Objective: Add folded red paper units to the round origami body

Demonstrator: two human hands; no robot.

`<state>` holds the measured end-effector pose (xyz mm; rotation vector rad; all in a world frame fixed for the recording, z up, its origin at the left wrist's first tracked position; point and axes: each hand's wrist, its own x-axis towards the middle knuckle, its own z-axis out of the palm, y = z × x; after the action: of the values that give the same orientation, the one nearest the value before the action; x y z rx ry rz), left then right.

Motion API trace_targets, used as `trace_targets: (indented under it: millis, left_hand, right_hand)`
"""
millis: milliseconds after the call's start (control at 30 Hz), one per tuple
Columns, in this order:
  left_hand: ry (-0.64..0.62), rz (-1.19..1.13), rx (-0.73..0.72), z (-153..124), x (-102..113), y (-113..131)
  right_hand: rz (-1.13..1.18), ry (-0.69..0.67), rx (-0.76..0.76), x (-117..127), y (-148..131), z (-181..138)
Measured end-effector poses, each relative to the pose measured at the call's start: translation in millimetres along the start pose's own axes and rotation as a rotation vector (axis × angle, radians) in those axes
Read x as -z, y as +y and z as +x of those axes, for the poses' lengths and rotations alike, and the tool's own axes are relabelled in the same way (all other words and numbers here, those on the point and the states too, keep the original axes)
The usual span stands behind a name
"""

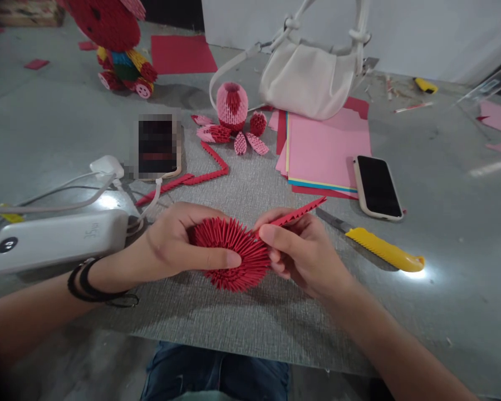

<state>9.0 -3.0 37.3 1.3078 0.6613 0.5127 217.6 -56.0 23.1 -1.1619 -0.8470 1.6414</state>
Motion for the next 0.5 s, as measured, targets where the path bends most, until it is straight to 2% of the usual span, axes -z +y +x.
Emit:
trace_targets:
  millis: [333,500]
  left_hand:
    - [-0.032,0.033,0.06,-1.7,0.4,3.7]
    - [-0.016,0.12,-0.011,-2.7,1.7,4.5]
  right_hand:
    - [0.001,-0.063,-0.067,2.2,1.2,0.1]
    - [0.028,-0.056,-0.067,-0.3,0.4,0.3]
